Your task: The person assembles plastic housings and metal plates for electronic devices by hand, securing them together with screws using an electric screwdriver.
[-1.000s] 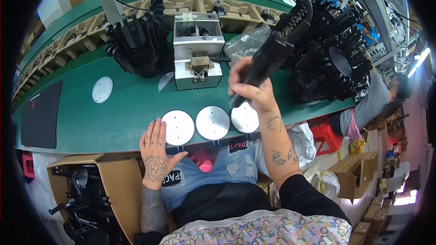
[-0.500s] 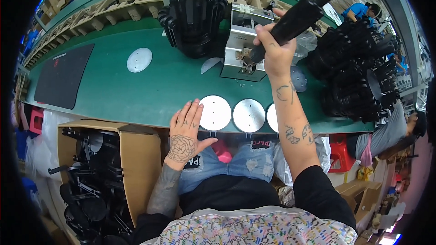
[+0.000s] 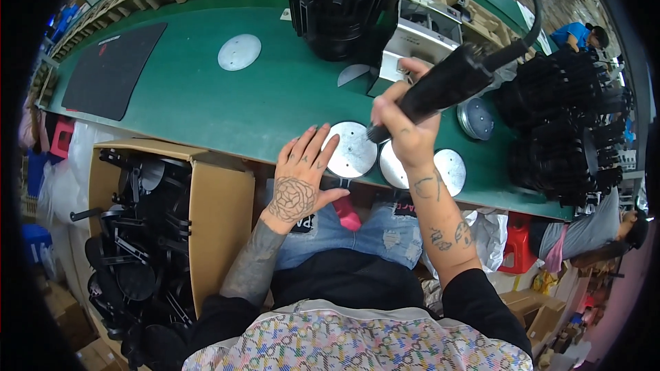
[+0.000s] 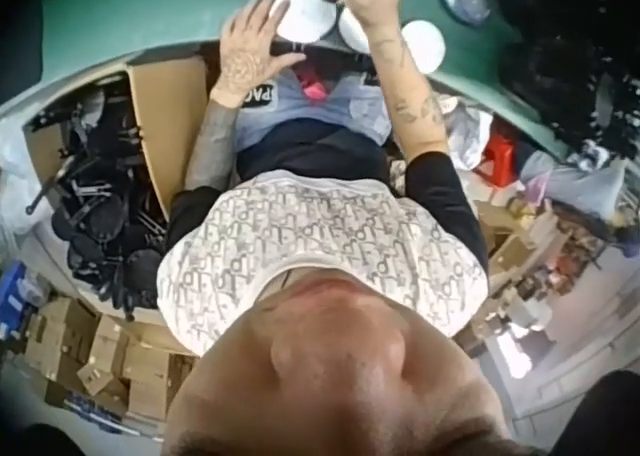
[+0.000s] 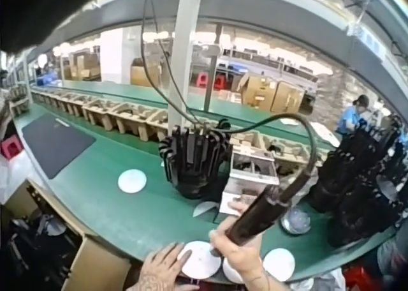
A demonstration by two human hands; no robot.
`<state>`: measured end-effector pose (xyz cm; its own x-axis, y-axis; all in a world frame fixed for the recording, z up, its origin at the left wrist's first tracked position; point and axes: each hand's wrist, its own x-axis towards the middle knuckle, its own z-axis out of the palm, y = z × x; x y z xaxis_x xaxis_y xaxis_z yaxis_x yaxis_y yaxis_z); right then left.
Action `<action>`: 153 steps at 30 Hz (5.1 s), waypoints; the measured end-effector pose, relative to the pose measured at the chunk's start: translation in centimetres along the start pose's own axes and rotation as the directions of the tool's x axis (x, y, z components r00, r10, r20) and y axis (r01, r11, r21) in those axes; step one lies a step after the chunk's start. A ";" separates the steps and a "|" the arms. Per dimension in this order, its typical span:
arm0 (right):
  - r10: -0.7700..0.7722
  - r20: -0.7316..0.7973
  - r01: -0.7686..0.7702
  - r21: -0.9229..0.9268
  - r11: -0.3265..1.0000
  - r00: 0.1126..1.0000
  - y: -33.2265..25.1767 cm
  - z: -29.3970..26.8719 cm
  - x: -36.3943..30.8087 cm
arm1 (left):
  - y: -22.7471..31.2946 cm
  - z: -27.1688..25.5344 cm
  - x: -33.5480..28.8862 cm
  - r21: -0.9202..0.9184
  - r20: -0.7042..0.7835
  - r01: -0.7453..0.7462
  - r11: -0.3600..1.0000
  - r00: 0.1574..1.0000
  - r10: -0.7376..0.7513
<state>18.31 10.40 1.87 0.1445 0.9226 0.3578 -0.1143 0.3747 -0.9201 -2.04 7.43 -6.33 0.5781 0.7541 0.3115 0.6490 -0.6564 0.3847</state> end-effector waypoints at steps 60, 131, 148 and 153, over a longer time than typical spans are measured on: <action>-0.031 -0.146 0.032 0.006 0.999 0.989 0.6 -6.7 -5.1 | -0.1 0.7 -0.1 0.056 -0.004 -0.001 0.998 1.000 0.002; 0.029 -0.296 -0.246 -0.729 0.639 0.955 -0.8 -13.8 -10.6 | 2.1 1.3 1.5 -0.139 -0.112 0.059 0.989 0.991 -0.075; 0.140 -0.168 -0.211 -0.889 0.406 0.976 -3.0 -15.3 -14.7 | 4.9 2.3 7.1 -0.448 0.228 -0.125 0.885 0.942 0.249; 0.082 -0.103 -0.131 -0.722 0.679 0.991 -3.2 -14.7 -14.8 | 4.1 2.9 7.7 -0.457 0.315 -0.152 0.876 0.894 0.319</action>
<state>30.95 -5.85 -2.84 0.2350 0.9359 0.2624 0.6134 0.0666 -0.7869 6.56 10.48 -4.88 0.8795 0.4585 0.1276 0.2549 -0.6802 0.6873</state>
